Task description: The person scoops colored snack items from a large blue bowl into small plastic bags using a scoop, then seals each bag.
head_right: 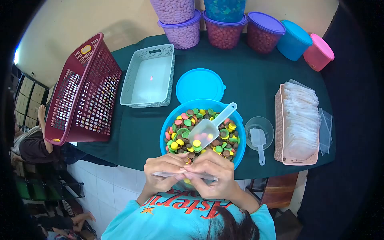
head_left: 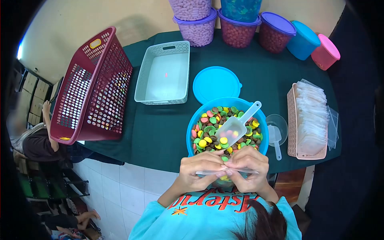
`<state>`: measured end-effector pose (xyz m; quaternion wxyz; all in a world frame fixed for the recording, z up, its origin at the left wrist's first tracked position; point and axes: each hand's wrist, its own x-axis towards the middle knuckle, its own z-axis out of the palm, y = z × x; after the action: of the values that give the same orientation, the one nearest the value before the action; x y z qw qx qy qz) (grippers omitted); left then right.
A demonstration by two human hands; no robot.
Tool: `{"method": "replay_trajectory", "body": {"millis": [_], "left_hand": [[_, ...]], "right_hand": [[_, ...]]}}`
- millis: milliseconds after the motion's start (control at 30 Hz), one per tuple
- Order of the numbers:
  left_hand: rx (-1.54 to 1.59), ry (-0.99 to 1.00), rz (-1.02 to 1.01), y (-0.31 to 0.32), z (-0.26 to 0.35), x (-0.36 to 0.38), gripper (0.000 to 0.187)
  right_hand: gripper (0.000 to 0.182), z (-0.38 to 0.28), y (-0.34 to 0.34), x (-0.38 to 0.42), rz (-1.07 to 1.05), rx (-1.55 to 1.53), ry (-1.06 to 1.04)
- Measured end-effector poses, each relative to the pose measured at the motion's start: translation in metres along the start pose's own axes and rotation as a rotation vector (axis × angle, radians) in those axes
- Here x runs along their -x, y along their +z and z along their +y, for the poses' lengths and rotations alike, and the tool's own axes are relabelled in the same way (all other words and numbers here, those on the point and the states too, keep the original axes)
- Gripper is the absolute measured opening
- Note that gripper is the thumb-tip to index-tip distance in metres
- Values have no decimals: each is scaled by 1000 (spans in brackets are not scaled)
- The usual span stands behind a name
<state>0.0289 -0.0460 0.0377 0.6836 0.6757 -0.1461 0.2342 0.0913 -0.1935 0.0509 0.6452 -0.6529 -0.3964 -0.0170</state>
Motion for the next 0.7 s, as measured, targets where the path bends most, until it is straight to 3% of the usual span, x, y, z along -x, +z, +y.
{"method": "replay_trajectory", "body": {"millis": [233,700], "left_hand": [[-119,54,-67,-15,15,8,15],[-236,85,-19,-28,47,50,13]], "right_hand": [[17,-16,-14,-5,-207,51,-85],[17,-27,-28,24,-220,-10,-65]]}}
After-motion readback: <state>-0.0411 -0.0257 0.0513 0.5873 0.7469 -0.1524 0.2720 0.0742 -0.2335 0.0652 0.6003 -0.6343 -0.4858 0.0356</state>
